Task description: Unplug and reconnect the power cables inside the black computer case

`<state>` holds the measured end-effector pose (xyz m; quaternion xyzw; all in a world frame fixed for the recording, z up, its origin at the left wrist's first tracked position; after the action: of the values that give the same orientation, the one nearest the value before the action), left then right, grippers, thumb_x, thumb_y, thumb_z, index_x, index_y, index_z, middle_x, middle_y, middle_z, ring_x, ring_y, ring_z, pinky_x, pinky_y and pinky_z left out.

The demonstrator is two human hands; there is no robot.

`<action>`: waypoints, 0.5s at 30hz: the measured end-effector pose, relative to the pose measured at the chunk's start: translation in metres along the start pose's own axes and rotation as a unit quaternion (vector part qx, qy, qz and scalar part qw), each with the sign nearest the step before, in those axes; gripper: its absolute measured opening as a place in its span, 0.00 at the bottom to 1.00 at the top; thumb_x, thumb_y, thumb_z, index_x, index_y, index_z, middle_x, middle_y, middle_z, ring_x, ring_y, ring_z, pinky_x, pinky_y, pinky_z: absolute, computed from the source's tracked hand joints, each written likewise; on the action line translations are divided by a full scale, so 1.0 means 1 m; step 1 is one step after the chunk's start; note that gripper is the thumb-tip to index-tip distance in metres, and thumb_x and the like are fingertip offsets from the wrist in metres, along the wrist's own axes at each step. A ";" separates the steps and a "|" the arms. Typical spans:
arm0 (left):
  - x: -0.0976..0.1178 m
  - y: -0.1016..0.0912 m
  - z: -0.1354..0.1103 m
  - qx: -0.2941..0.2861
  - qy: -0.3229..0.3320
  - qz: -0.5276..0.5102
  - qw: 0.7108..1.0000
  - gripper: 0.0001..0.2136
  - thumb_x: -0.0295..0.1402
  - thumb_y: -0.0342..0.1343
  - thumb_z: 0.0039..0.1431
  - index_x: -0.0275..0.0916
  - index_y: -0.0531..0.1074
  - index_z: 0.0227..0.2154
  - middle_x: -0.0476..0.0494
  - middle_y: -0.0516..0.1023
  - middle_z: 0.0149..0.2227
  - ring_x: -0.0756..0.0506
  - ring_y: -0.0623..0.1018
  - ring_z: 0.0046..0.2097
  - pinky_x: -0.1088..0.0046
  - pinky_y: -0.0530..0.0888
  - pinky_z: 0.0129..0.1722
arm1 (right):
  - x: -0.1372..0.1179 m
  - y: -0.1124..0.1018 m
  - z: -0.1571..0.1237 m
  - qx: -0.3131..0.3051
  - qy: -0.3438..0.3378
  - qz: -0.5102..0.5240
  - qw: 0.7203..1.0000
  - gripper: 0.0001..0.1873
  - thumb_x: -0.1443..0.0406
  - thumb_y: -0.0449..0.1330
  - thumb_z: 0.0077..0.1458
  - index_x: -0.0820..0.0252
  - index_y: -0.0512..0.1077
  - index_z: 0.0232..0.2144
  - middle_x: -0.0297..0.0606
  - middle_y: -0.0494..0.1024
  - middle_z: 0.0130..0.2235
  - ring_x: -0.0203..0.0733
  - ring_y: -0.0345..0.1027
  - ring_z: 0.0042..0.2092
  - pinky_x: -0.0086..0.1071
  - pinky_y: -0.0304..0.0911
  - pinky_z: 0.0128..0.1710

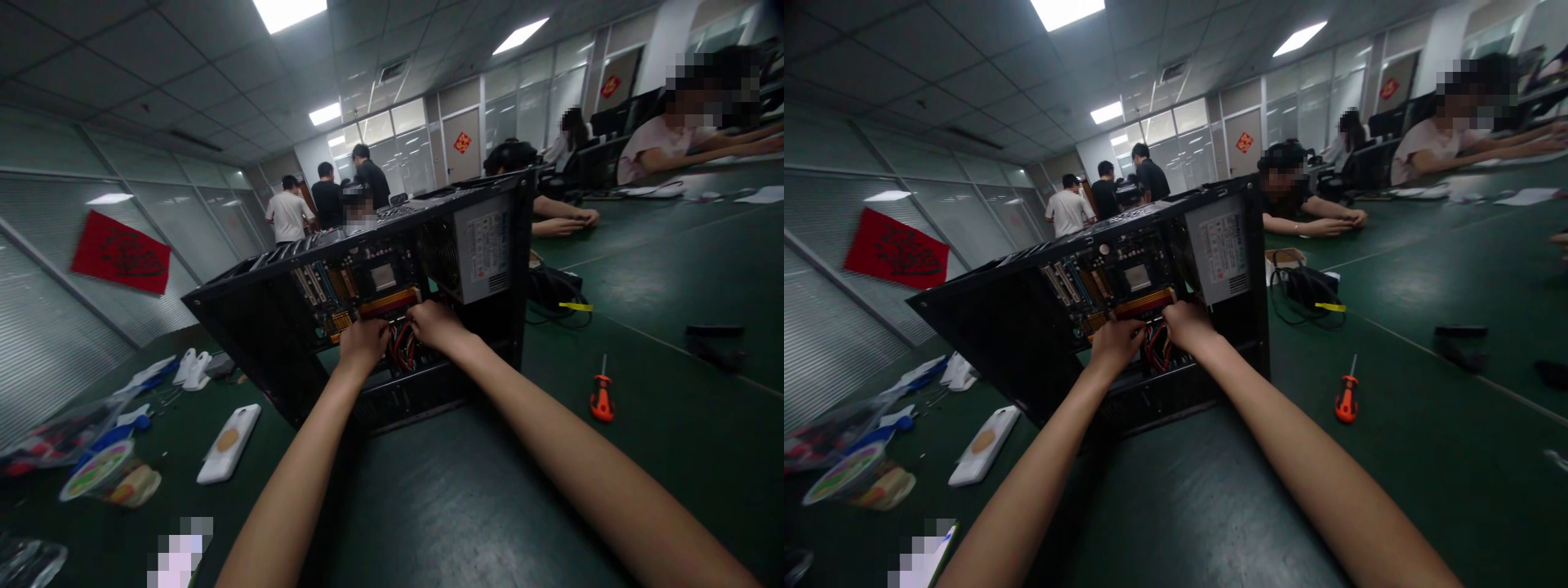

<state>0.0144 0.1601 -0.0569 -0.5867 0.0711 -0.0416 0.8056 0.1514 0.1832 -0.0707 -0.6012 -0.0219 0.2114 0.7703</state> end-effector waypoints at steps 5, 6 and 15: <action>0.004 0.000 0.000 0.006 0.012 0.012 1.000 0.15 0.40 0.49 0.67 0.50 0.79 0.48 0.43 0.83 0.43 0.39 0.81 0.43 0.67 0.72 0.38 | 0.001 0.000 0.000 -0.003 0.005 -0.012 1.000 0.16 0.66 0.53 0.62 0.60 0.80 0.43 0.50 0.82 0.44 0.50 0.77 0.45 0.34 0.67 0.40; 0.004 -0.001 -0.001 0.007 0.011 0.016 1.000 0.15 0.40 0.49 0.67 0.50 0.79 0.48 0.42 0.83 0.43 0.39 0.81 0.43 0.67 0.71 0.38 | 0.000 0.000 0.000 -0.001 0.003 -0.010 1.000 0.16 0.66 0.52 0.63 0.61 0.80 0.42 0.50 0.82 0.43 0.51 0.78 0.44 0.34 0.67 0.40; -0.005 -0.028 -0.018 0.106 -0.067 0.052 0.991 0.20 0.42 0.42 0.69 0.42 0.80 0.37 0.39 0.83 0.35 0.40 0.81 0.39 0.69 0.67 0.35 | -0.002 -0.010 -0.004 0.013 -0.008 0.026 1.000 0.17 0.65 0.50 0.65 0.61 0.79 0.43 0.50 0.81 0.43 0.48 0.77 0.44 0.33 0.65 0.40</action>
<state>0.0071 0.1357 -0.0355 -0.4951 0.0426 0.0326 0.8672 0.1532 0.1770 -0.0622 -0.5900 -0.0096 0.2368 0.7718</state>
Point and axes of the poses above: each hand's wrist, its own z-axis towards the middle knuckle, its own y-axis out of the palm, x = y × z, the point moved 7 cm from there along z, towards the middle knuckle
